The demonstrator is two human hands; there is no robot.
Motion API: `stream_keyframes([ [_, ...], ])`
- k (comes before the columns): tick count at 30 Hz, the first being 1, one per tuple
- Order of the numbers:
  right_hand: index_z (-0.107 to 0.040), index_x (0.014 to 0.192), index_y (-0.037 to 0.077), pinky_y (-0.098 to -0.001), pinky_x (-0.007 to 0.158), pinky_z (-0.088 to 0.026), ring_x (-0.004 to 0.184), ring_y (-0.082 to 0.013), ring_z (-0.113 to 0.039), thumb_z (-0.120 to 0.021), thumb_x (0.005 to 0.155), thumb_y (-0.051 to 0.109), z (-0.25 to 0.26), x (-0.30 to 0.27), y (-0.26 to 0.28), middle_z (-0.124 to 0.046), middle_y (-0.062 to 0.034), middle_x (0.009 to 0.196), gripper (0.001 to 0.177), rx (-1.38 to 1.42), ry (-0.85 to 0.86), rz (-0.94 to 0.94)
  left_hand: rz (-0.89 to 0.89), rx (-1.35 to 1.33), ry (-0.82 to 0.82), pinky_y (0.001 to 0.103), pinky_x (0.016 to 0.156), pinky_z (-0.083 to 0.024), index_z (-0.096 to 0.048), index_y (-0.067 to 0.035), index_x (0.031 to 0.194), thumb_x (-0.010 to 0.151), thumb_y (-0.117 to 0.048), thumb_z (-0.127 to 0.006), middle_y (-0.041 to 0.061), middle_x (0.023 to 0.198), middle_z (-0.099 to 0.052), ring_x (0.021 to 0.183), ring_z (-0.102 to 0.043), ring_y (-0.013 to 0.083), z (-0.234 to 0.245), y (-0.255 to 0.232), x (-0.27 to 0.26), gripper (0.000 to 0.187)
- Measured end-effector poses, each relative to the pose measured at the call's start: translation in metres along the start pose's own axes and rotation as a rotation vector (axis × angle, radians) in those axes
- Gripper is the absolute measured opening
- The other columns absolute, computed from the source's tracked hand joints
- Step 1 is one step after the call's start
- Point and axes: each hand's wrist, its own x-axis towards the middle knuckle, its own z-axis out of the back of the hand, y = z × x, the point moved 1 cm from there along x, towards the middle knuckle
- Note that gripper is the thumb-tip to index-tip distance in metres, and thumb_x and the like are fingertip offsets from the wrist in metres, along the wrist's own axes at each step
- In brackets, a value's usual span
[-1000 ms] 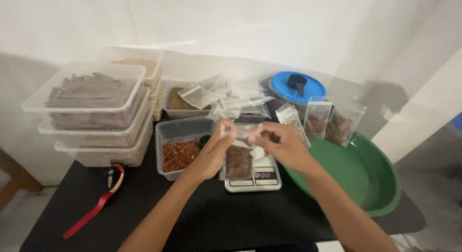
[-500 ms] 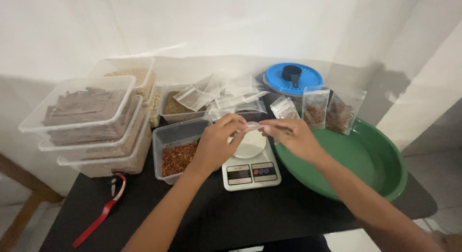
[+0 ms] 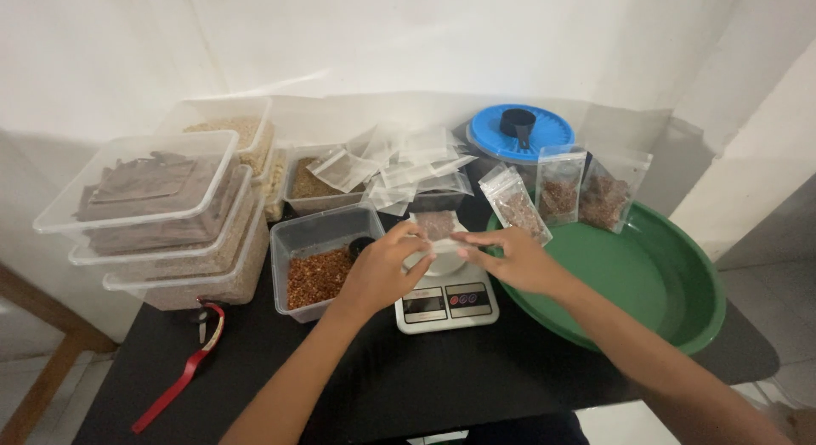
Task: Weighing and packaging small quantities of grains into plastic bags using a scoop and a digital scale.
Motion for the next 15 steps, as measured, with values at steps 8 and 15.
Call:
stream_keyframes([
  [8, -0.063, 0.140, 0.007, -0.0605, 0.115, -0.036, 0.136, -0.0390, -0.055, -0.058, 0.100, 0.039, -0.012, 0.021, -0.044, -0.065, -0.0194, 0.140, 0.051, -0.342, 0.235, 0.001, -0.264, 0.466, 0.050, 0.046, 0.078, -0.050, -0.071, -0.014, 0.098, 0.085, -0.033, -0.075, 0.005, 0.098, -0.065, 0.082, -0.069, 0.0280, -0.048, 0.047, -0.005, 0.023],
  [15, -0.045, 0.153, 0.011, -0.0730, 0.118, -0.017, 0.146, -0.0344, -0.043, -0.051, 0.103, 0.049, -0.003, 0.009, -0.038, -0.053, -0.0174, 0.151, 0.063, -0.698, 0.341, 0.008, -0.350, 0.550, -0.145, 0.052, 0.095, -0.038, -0.072, -0.013, 0.095, 0.090, -0.053, -0.067, 0.009, 0.091, -0.066, 0.090, -0.061, 0.0252, -0.025, 0.013, -0.006, 0.041],
])
